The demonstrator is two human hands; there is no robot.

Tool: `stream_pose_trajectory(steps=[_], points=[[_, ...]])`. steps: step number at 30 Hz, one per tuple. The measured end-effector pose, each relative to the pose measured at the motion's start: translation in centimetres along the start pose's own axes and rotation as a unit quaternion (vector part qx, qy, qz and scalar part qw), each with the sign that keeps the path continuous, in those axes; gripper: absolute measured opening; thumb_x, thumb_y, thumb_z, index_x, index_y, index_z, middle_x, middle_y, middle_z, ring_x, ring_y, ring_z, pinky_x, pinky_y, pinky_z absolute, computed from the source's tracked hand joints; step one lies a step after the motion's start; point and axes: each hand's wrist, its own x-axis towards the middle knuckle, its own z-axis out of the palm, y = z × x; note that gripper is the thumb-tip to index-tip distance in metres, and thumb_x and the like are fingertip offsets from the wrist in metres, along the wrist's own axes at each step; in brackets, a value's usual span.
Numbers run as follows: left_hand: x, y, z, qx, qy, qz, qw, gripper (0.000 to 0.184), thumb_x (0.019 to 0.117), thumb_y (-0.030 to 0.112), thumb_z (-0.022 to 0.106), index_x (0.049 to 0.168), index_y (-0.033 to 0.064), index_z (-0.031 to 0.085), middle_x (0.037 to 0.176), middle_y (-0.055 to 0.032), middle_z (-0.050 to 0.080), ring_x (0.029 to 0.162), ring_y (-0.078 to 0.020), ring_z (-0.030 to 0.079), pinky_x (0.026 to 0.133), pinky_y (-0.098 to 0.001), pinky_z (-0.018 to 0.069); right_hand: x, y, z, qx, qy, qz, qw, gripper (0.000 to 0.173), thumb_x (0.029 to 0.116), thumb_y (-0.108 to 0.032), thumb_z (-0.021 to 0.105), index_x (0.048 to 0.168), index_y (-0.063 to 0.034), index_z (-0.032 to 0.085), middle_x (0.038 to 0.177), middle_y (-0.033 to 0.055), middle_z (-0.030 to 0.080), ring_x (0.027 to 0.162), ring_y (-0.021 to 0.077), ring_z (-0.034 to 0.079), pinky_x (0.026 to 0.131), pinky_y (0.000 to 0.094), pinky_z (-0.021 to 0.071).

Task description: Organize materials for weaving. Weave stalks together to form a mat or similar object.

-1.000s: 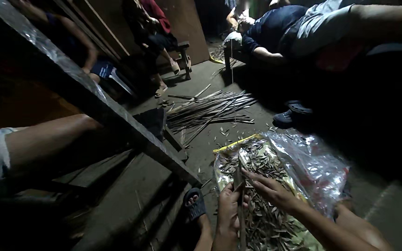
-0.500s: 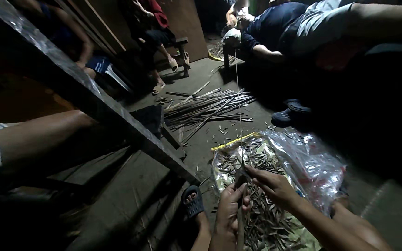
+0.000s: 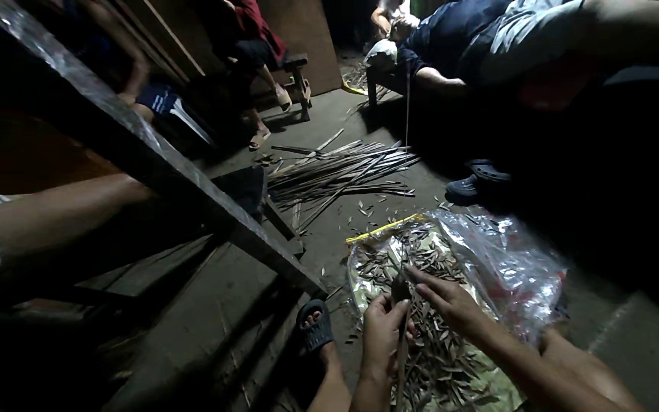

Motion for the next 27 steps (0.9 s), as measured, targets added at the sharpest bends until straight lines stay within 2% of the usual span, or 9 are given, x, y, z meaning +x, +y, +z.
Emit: stream_pose_trajectory(steps=[3,5,9,10,14,18,19,22,27], points=[[-0.1,-0.3,0.2,0.011,0.007,0.016,1.000,0.006,0.0997,-0.003,0.059,0.105,-0.0055,0.058,0.070,-0.0057,0.060,0.047,-0.0062,0.056,0.044,-0.0184,0.0499,-0.6,-0.5,0.7,-0.079,0.015,-0.001,0.997,0.046,0.1095,-0.031,0.042,0.153,-0.0182,0.050,0.125,0.0166,0.070,0.111,0.0361,0.068,0.095,0.0587,0.0498],[-0.1,-0.4,0.4,0.045,0.014,0.037,0.998,0.004,0.0988,-0.003,0.060,0.101,-0.0047,0.058,0.069,-0.0052,0.060,0.046,-0.0061,0.056,0.044,-0.0187,0.0503,-0.5,-0.2,1.0,-0.122,0.057,-0.008,0.991,0.045,0.1092,-0.031,0.043,0.151,-0.0178,0.053,0.116,0.0178,0.072,0.102,0.0383,0.070,0.087,0.0601,0.0525],[-0.1,-0.9,0.4,0.141,0.045,0.086,0.985,0.007,0.0973,-0.001,0.064,0.102,-0.0045,0.060,0.076,-0.0070,0.061,0.049,-0.0066,0.056,0.046,-0.0200,0.0503,0.0,-0.1,0.3,-0.133,0.053,0.020,0.990,0.045,0.1099,-0.033,0.042,0.152,-0.0200,0.051,0.122,0.0171,0.071,0.107,0.0374,0.069,0.091,0.0592,0.0510],[0.0,-1.1,0.4,0.176,0.055,0.104,0.977,0.008,0.0973,0.000,0.065,0.103,-0.0046,0.061,0.079,-0.0078,0.062,0.051,-0.0071,0.057,0.048,-0.0206,0.0508,-0.1,-0.2,0.4,-0.127,0.047,0.021,0.991,0.045,0.1100,-0.033,0.041,0.152,-0.0204,0.051,0.124,0.0165,0.070,0.109,0.0372,0.068,0.092,0.0594,0.0505],[0.1,-2.0,0.2,0.300,0.088,0.179,0.933,0.013,0.0953,0.003,0.067,0.105,-0.0061,0.066,0.090,-0.0139,0.066,0.065,-0.0139,0.064,0.061,-0.0295,0.0562,-0.2,-0.1,1.2,-0.134,0.063,0.002,0.989,0.044,0.1090,-0.031,0.044,0.151,-0.0191,0.053,0.116,0.0182,0.072,0.102,0.0389,0.070,0.087,0.0602,0.0521],[0.0,-1.8,0.4,0.301,0.076,0.153,0.938,0.013,0.0969,0.005,0.067,0.105,-0.0044,0.065,0.089,-0.0121,0.065,0.063,-0.0128,0.063,0.059,-0.0283,0.0558,0.3,1.0,1.5,-0.206,0.149,-0.031,0.967,0.042,0.1065,-0.029,0.049,0.146,-0.0191,0.059,0.097,0.0192,0.072,0.081,0.0390,0.071,0.068,0.0571,0.0550],[-0.1,-1.7,0.4,0.291,0.068,0.142,0.944,0.013,0.0969,0.005,0.067,0.105,-0.0046,0.065,0.088,-0.0116,0.065,0.061,-0.0119,0.063,0.058,-0.0274,0.0554,0.6,1.1,1.3,-0.213,0.164,-0.024,0.963,0.042,0.1066,-0.029,0.049,0.146,-0.0187,0.059,0.099,0.0199,0.073,0.082,0.0400,0.071,0.069,0.0581,0.0552],[-0.2,-1.4,0.0,0.252,0.048,0.109,0.960,0.013,0.0972,0.004,0.066,0.106,-0.0044,0.063,0.085,-0.0094,0.063,0.057,-0.0091,0.060,0.054,-0.0238,0.0534,1.5,1.0,0.4,-0.198,0.155,0.028,0.968,0.044,0.1092,-0.029,0.044,0.150,-0.0163,0.054,0.116,0.0206,0.072,0.098,0.0423,0.070,0.082,0.0622,0.0525],[-0.8,-0.3,0.0,0.222,-0.015,0.051,0.974,0.018,0.0997,0.007,0.063,0.113,-0.0062,0.061,0.090,-0.0118,0.063,0.061,-0.0114,0.060,0.056,-0.0265,0.0536,2.0,0.7,0.1,-0.159,0.155,0.056,0.973,0.045,0.1100,-0.028,0.043,0.153,-0.0147,0.050,0.125,0.0221,0.069,0.109,0.0452,0.068,0.093,0.0652,0.0489]])
